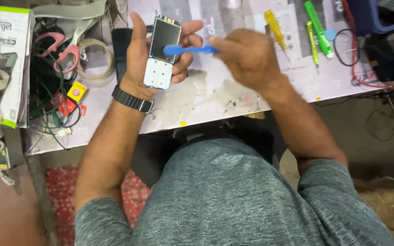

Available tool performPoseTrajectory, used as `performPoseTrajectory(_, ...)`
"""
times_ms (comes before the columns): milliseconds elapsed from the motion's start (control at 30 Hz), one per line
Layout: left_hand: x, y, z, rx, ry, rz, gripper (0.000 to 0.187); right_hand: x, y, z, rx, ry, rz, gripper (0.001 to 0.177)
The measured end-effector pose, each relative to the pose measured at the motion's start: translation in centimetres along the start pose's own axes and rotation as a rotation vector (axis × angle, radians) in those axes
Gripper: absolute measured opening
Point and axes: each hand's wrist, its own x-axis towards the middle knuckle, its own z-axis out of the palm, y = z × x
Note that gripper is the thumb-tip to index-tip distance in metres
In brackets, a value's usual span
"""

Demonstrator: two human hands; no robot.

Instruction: The person scrubs a disassembled mobile phone motherboard and a black plastic phone housing with a blue toothbrush. The person holds the components in one hand and scrubs them with the other, focusing on the circuit board and the interior of the housing.

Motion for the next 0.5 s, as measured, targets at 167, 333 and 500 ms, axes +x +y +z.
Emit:
performPoseTrajectory(167, -0.3, 0.0, -0.8, 0.020, 0.016, 0.018, 0.104, 0.2, -0.2, 0.1, -0.030, -0.110, -0.128, 0.032)
performPoseTrajectory(333, -0.3, 0.0, -1.2, 0.069, 0.102, 0.042, 0.089, 0.4, 0.9, 0.0, -0.031, -0.018, -0.031, 0.031)
performPoseTrajectory(500, -0.5, -0.2, -1.4, 0.262, 0.171, 0.254, 0.069, -2.0, 3.1, -1.5, -0.023, 0.207, 0.203, 0.021)
